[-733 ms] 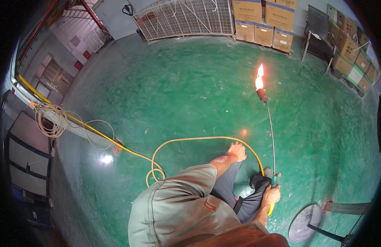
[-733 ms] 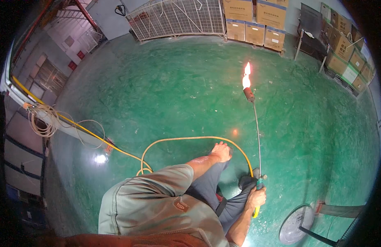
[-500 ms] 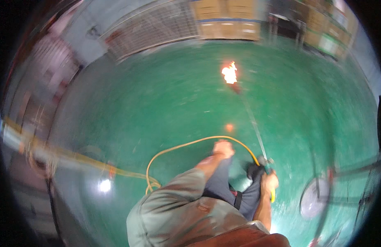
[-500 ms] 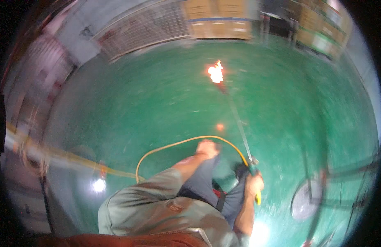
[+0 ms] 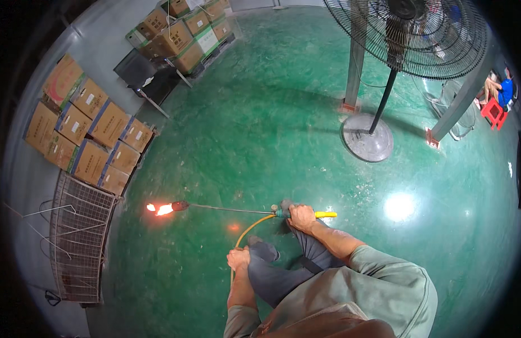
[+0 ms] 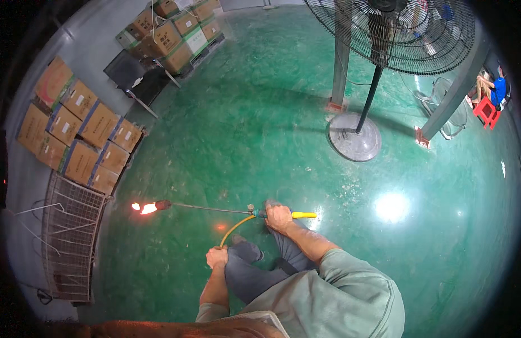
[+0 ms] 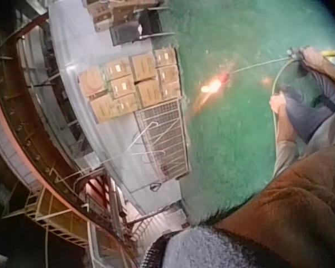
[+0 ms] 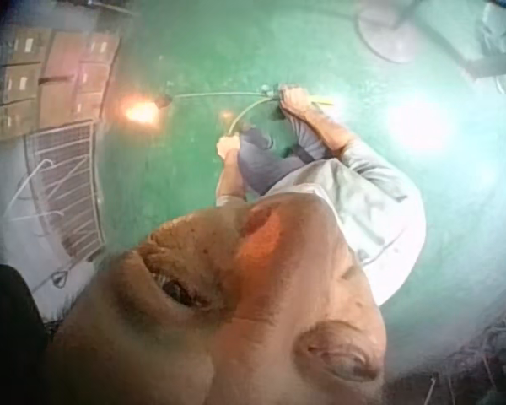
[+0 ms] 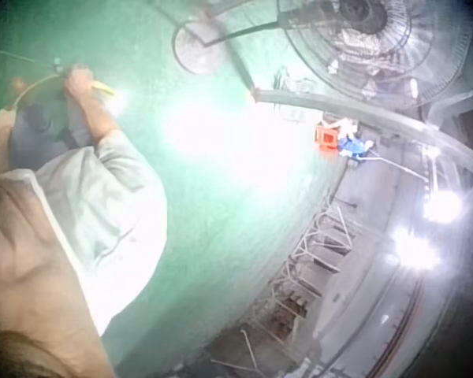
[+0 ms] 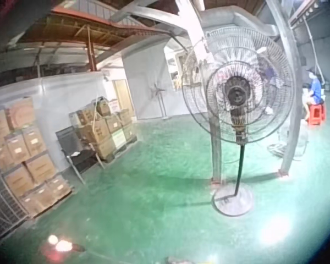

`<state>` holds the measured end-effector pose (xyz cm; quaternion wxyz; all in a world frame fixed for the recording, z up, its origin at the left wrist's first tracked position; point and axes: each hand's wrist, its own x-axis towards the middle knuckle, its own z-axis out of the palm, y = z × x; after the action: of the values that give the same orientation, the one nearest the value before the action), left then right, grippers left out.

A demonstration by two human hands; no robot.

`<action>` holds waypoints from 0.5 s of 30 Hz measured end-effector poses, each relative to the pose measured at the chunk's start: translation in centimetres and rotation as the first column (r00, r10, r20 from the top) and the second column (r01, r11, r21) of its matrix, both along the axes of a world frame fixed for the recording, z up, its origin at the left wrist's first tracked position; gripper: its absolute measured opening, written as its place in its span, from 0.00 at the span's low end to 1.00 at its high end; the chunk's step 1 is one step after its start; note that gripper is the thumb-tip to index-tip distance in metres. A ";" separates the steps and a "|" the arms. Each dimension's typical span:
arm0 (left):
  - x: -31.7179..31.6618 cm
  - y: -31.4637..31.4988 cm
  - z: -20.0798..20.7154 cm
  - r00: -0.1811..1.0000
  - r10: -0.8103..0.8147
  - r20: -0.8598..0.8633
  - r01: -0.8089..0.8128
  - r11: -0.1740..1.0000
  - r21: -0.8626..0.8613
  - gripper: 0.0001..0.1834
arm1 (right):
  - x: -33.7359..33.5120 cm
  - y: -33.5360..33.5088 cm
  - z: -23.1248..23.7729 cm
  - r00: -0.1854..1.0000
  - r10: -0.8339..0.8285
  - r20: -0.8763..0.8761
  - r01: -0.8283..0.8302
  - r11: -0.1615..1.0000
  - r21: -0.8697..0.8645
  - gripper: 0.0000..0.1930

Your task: Using a blowtorch to heat or melt material on the floor.

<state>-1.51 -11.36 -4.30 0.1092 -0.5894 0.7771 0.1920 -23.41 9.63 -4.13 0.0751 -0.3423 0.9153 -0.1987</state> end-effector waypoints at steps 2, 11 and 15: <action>0.6 -0.1 0.1 1.000 0.003 -0.004 -0.003 1.000 -0.005 0.19 | 0.5 -0.2 -0.1 1.000 0.004 -0.006 -0.004 1.000 -0.014 0.16; 0.7 -0.3 -0.3 1.000 0.014 -0.005 -0.014 1.000 -0.028 0.19 | 0.2 -0.5 -0.6 1.000 0.025 0.000 -0.025 0.999 -0.021 0.16; 0.6 -0.5 -0.4 1.000 -0.008 -0.007 0.008 0.999 -0.037 0.19 | -0.1 -0.6 -0.4 1.000 0.026 0.004 -0.026 1.000 -0.013 0.15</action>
<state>-0.92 -11.88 -4.73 0.0962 -0.5874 0.7833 0.1792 -23.48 9.06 -4.51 0.0776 -0.3542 0.9092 -0.2044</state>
